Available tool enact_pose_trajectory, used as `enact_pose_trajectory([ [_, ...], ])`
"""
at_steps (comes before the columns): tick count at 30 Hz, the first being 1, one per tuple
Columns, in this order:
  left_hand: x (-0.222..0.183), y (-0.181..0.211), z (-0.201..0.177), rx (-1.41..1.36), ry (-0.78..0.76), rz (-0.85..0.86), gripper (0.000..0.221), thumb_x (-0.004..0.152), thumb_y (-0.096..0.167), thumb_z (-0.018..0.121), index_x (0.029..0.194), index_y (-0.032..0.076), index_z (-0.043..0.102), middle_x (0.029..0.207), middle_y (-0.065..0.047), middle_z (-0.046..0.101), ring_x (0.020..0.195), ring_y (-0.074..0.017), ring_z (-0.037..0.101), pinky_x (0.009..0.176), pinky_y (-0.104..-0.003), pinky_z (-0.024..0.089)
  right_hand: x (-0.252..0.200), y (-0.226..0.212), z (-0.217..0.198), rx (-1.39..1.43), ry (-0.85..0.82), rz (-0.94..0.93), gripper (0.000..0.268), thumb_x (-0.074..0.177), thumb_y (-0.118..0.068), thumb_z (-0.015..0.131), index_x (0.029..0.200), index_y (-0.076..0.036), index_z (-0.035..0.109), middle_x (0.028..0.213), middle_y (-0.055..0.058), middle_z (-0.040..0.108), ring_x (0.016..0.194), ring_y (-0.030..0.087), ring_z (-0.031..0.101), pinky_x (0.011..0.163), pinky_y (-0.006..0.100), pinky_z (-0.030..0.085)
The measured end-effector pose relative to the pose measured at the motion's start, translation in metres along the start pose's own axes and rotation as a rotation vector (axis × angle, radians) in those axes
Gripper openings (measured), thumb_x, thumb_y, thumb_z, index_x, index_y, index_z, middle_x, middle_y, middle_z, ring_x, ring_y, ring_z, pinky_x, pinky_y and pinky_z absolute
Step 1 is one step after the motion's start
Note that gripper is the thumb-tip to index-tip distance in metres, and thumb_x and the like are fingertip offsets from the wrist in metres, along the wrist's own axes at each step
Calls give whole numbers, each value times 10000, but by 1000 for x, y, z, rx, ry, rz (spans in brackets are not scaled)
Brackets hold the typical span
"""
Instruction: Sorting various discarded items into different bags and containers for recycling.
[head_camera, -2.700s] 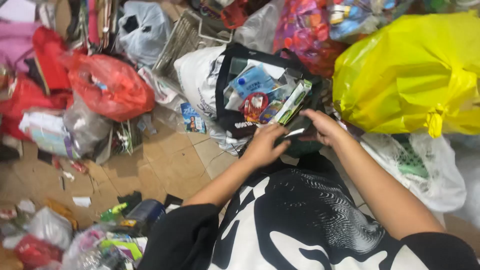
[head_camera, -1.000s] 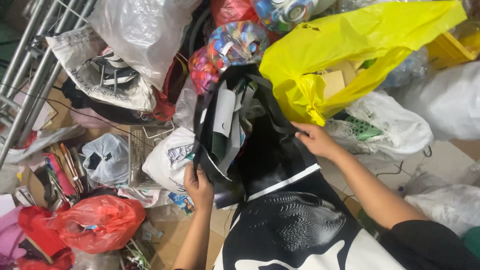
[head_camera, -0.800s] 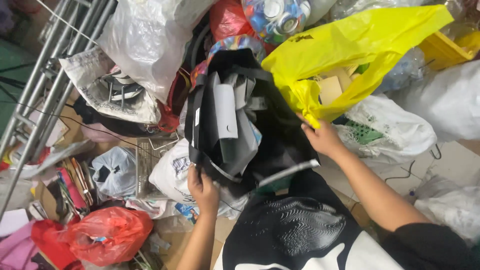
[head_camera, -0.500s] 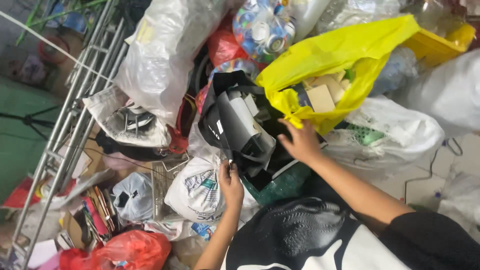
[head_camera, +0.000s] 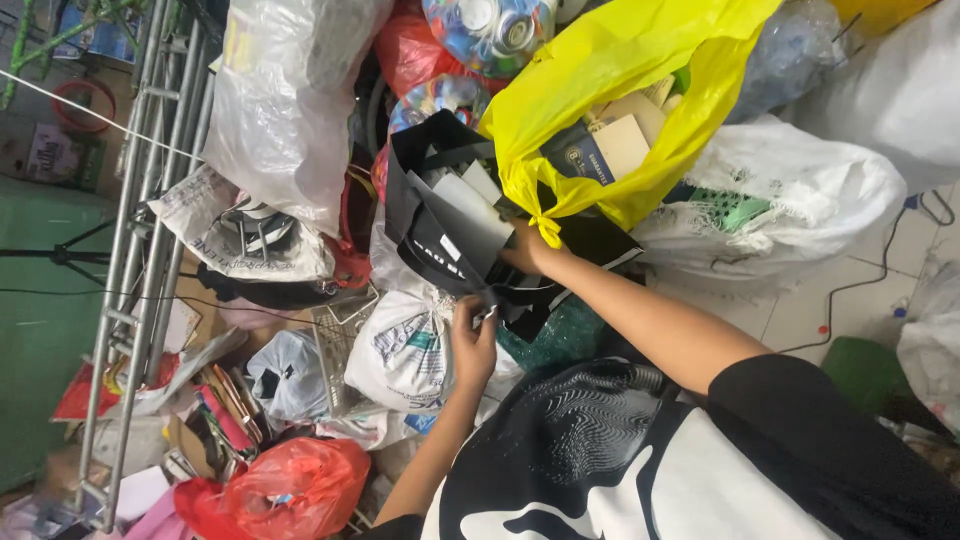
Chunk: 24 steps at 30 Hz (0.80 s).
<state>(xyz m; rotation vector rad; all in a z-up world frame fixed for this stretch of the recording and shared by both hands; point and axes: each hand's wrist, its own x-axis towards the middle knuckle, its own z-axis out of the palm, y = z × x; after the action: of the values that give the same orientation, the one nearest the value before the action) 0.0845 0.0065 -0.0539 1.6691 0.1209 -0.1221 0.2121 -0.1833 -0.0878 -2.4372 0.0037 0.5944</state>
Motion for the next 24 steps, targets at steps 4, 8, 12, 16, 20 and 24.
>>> enact_pose_trajectory([
  [4, 3, 0, 9, 299, 47, 79, 399, 790, -52, 694, 1173, -8, 591, 1151, -126, 602, 1078, -212, 622, 895, -324, 540, -26, 26, -11, 107, 177, -61, 677, 825, -390, 774, 1323, 3, 539, 1191, 270, 658, 1098, 436, 633, 905, 494, 517],
  [8, -1, -15, 9, 87, 11, -102, 605, 775, -42, 676, 1341, 27, 473, 1243, -130, 585, 1143, -224, 654, 915, -319, 583, -100, 26, -80, 67, 182, -105, 380, 896, -375, 700, 1106, -58, 708, 889, 204, 724, 832, 410, 694, 757, 492, 545],
  [12, 2, -9, 9, 168, -3, -122, 754, 779, -36, 696, 1460, 39, 380, 1302, -143, 551, 1158, -248, 641, 922, -341, 591, -143, 63, -123, 50, 154, -97, 307, 888, -371, 682, 1034, -105, 731, 748, 156, 719, 663, 359, 705, 634, 465, 536],
  [16, 4, -20, 14, 220, -3, -138, 800, 745, -37, 716, 1458, 32, 358, 1317, -147, 525, 1128, -253, 646, 925, -349, 577, -193, 63, -175, 13, 275, -278, 298, 912, -365, 687, 1019, -89, 721, 797, 152, 716, 718, 360, 687, 632, 448, 529],
  [20, 9, -41, 20, 277, -18, -93, 804, 757, -9, 752, 1456, 22, 356, 1286, -168, 522, 1115, -277, 645, 933, -370, 580, -224, 52, -223, -145, -34, 113, 375, 884, -469, 708, 1068, -143, 725, 741, 163, 728, 713, 340, 698, 660, 459, 548],
  [24, 25, -36, 31, 400, -96, 7, 824, 716, 43, 838, 1390, -11, 365, 1269, -216, 473, 1058, -334, 625, 893, -397, 575, -234, 93, -243, 54, -143, 225, 380, 822, -415, 692, 1045, -110, 731, 910, 110, 739, 853, 291, 710, 751, 423, 585],
])
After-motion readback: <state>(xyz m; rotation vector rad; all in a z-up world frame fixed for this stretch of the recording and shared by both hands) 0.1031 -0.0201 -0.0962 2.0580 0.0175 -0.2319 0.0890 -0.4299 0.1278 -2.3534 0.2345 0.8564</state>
